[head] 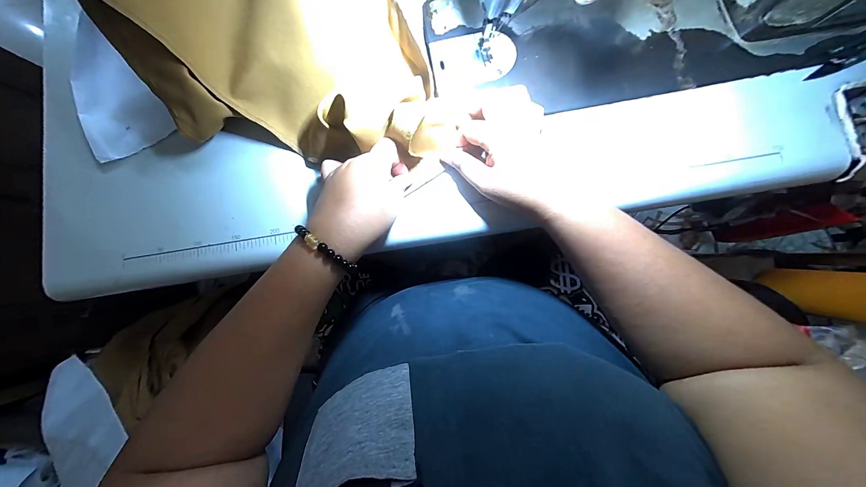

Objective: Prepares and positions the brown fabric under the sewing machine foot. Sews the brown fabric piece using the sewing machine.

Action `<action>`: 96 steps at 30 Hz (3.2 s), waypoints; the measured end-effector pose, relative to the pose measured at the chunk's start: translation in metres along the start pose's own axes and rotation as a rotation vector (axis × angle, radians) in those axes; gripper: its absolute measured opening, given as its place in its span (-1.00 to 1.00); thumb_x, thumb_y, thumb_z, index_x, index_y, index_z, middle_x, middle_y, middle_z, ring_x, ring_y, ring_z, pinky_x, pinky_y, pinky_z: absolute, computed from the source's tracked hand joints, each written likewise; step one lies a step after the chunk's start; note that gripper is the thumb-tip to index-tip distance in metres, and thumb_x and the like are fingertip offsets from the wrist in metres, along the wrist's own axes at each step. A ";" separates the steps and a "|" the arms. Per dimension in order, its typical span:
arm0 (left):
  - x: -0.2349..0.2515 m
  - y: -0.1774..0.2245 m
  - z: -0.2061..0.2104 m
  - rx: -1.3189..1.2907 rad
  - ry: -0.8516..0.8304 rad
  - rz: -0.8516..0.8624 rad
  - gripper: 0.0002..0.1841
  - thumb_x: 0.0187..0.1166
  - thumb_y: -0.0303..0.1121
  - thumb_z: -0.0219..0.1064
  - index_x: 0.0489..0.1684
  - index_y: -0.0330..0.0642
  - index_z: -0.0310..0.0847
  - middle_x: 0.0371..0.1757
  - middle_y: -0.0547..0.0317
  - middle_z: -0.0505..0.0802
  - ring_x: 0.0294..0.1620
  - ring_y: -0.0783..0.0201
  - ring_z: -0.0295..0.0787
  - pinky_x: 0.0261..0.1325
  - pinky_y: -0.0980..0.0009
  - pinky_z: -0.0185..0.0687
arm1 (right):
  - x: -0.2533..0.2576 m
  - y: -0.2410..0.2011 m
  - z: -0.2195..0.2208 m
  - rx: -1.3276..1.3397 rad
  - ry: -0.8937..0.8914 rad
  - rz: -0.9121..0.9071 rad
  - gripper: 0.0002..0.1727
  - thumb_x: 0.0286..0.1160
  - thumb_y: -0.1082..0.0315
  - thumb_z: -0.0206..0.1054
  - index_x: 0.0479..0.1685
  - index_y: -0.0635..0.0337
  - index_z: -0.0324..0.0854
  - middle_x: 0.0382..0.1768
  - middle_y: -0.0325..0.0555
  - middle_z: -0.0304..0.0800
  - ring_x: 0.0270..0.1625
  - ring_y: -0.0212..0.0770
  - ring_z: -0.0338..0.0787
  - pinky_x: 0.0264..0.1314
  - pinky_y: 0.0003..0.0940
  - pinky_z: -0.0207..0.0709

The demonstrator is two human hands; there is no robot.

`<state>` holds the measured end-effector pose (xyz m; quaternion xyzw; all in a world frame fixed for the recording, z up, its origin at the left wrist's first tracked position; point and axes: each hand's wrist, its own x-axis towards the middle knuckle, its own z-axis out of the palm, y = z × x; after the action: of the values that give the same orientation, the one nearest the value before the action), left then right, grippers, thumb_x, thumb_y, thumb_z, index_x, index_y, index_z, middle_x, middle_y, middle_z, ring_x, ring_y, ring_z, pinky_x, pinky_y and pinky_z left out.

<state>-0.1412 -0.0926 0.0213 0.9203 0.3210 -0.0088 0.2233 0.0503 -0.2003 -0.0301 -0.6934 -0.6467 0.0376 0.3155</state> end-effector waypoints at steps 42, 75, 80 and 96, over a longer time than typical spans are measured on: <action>0.011 -0.001 0.045 0.128 0.268 0.438 -0.66 0.78 -0.11 0.13 0.15 -0.01 0.80 0.52 0.28 0.76 0.62 0.12 0.54 0.46 -0.17 0.21 | 0.040 0.043 -0.014 0.085 -0.023 -0.086 -0.63 0.65 0.03 0.18 -0.01 0.06 0.79 0.11 0.07 0.71 0.38 0.08 0.56 0.33 0.14 0.22; 0.127 0.059 0.032 -0.143 0.171 0.048 -0.23 0.64 -0.03 0.31 0.86 -0.02 0.13 0.82 0.21 0.39 0.86 0.20 0.13 0.83 0.08 -0.02 | 0.037 0.061 -0.033 -0.068 0.114 0.206 -0.69 0.55 0.39 0.20 0.00 0.16 0.89 0.11 0.09 0.81 0.33 0.08 0.66 0.47 -0.09 0.39; 0.126 0.059 0.035 -0.139 0.184 0.023 -0.26 0.62 0.01 0.27 0.85 0.10 0.20 0.81 0.36 0.40 0.87 0.29 0.08 0.79 -0.12 -0.16 | 0.036 0.048 -0.033 -0.259 0.020 0.326 -0.63 0.63 0.30 0.12 0.12 -0.03 0.86 0.24 -0.05 0.78 0.42 0.08 0.62 0.41 0.13 0.36; 0.110 0.063 0.017 0.051 0.152 0.100 -0.27 0.74 -0.07 0.16 0.90 -0.07 0.03 0.85 0.06 0.32 0.85 0.02 0.14 0.78 -0.18 -0.05 | 0.038 0.036 -0.037 -0.297 -0.056 0.437 -0.57 0.75 0.30 0.02 0.41 -0.12 0.71 0.39 -0.05 0.68 0.53 0.15 0.52 0.39 0.25 0.34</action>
<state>-0.0137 -0.0792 0.0138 0.9386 0.2903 0.0643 0.1749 0.1042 -0.1782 -0.0046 -0.8541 -0.4883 0.0286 0.1769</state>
